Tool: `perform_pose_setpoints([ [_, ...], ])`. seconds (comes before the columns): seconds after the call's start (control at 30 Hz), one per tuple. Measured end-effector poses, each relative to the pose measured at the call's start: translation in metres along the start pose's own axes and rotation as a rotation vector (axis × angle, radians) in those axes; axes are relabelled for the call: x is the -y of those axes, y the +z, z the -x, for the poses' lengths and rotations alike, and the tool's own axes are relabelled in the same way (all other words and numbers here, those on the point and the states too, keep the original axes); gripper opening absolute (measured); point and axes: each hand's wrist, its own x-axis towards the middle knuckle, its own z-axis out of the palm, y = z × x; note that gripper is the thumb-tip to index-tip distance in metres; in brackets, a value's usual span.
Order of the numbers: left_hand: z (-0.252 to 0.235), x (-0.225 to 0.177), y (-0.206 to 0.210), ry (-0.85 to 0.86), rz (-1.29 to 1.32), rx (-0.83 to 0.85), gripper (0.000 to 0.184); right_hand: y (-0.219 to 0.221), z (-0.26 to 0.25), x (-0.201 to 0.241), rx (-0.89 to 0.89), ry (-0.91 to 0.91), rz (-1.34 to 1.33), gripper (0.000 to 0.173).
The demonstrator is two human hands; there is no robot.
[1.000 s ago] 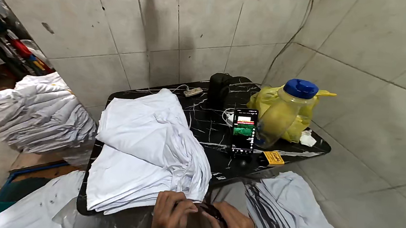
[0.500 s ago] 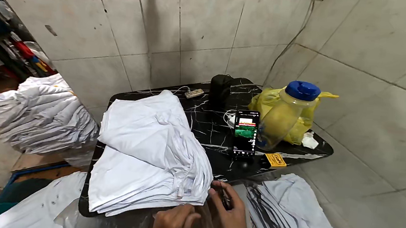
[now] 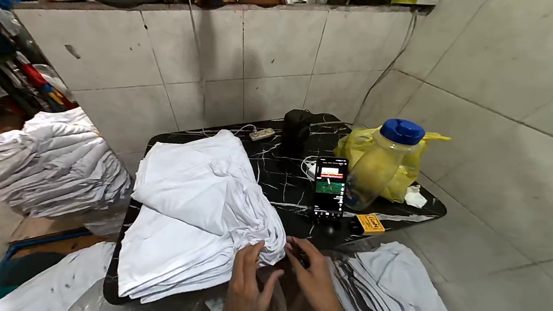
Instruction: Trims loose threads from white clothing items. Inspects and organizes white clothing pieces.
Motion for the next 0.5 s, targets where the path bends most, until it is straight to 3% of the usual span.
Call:
perform_pose_setpoints([
  [0.07, -0.003, -0.002, 0.001, 0.028, -0.126, 0.019, 0.042, 0.009, -0.001, 0.005, 0.03, 0.007, -0.076, 0.023],
  [0.17, -0.015, 0.0, -0.008, 0.021, -0.143, -0.034, 0.02, 0.017, 0.002, 0.009, -0.063, 0.038, -0.3, 0.015],
  [0.27, -0.022, 0.001, -0.015, -0.012, -0.133, -0.008, 0.02, 0.011, 0.01, 0.017, -0.037, 0.178, -0.497, 0.013],
  [0.4, -0.016, -0.008, -0.013, -0.029, -0.089, 0.075, 0.017, 0.0, 0.021, 0.018, 0.12, 0.164, -0.496, 0.026],
  [0.5, -0.011, -0.008, -0.017, 0.071, -0.01, 0.239, 0.02, -0.008, 0.031, 0.019, 0.096, 0.13, -0.408, 0.013],
])
